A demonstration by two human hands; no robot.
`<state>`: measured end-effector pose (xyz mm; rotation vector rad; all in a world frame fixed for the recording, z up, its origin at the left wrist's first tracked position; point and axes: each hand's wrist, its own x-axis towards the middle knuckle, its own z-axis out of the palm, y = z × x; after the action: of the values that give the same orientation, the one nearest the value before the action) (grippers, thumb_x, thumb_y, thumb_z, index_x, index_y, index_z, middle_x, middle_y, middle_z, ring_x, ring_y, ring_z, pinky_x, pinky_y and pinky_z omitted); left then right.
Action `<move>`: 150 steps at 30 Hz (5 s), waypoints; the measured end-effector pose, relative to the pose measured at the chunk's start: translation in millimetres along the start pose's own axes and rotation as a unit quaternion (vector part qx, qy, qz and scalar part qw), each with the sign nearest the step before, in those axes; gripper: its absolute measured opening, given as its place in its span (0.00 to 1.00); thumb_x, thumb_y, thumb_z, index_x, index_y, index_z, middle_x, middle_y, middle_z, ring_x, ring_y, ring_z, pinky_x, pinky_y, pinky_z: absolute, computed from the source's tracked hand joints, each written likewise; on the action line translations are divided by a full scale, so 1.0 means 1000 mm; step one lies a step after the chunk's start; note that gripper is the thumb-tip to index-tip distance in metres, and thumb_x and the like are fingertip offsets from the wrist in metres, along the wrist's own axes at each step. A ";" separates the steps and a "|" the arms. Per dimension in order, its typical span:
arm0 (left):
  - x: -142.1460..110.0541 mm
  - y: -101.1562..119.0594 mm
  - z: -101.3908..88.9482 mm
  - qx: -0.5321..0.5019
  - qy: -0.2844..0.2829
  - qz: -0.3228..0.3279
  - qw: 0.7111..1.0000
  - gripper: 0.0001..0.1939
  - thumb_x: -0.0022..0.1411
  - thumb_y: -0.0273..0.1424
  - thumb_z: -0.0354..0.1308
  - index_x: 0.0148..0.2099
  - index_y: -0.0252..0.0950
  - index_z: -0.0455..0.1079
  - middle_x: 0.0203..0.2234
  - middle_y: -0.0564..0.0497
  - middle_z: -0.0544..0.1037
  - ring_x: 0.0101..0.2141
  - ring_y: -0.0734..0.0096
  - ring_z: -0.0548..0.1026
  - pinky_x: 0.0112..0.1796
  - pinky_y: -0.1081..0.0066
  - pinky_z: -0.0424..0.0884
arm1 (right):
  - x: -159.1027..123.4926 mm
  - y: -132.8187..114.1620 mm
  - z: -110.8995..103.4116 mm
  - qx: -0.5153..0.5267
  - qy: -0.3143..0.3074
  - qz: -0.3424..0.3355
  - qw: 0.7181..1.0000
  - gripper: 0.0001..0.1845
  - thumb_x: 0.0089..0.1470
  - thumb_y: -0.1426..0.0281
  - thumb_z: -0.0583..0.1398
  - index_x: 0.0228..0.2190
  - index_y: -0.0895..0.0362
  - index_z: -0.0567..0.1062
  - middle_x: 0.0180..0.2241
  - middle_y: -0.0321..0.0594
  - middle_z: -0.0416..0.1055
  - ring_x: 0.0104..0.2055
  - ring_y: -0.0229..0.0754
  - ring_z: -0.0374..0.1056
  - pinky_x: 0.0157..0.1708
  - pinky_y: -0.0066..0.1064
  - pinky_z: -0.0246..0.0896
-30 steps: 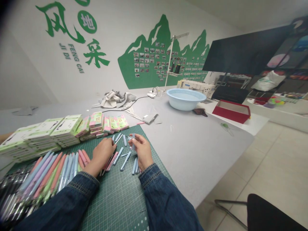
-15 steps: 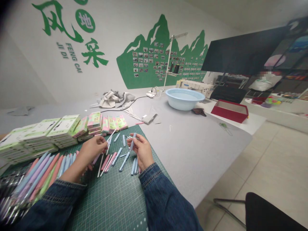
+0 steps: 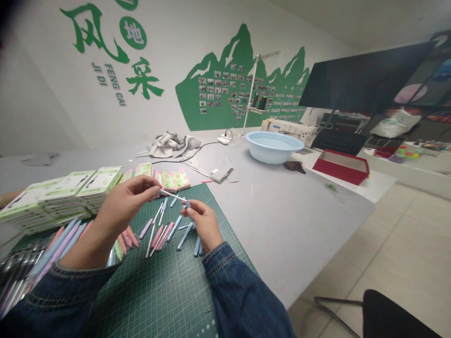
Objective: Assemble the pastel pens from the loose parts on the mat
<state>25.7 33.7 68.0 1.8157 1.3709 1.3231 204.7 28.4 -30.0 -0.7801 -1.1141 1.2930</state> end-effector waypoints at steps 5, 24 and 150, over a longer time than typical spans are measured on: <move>-0.001 0.004 -0.001 0.116 -0.023 0.028 0.993 0.09 0.55 0.36 0.56 0.35 0.37 0.73 0.26 0.52 0.77 0.28 0.70 0.73 0.30 0.72 0.66 | 0.000 -0.006 0.005 -0.017 -0.005 -0.003 1.000 0.12 0.47 0.69 0.62 0.36 0.55 0.79 0.32 0.39 0.76 0.36 0.41 0.70 0.44 0.37 0.61; -0.005 -0.034 0.024 -0.156 -0.173 -0.080 0.969 0.12 0.55 0.38 0.60 0.31 0.33 0.71 0.20 0.54 0.71 0.24 0.74 0.68 0.29 0.74 0.63 | -0.009 -0.001 0.012 0.147 -0.170 0.122 0.967 0.13 0.51 0.66 0.62 0.38 0.60 0.76 0.25 0.35 0.69 0.22 0.31 0.64 0.30 0.29 0.65; -0.008 -0.027 0.050 -0.229 -0.132 -0.024 0.964 0.10 0.57 0.32 0.59 0.42 0.34 0.71 0.37 0.45 0.78 0.40 0.62 0.75 0.43 0.65 0.68 | -0.002 0.001 0.011 0.114 -0.023 0.014 0.993 0.10 0.50 0.66 0.63 0.33 0.58 0.70 0.24 0.35 0.72 0.23 0.33 0.63 0.28 0.27 0.59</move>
<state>59.5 44.5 22.4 1.5611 0.8730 1.1993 194.4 25.2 -28.4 -0.5996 -0.9732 1.4385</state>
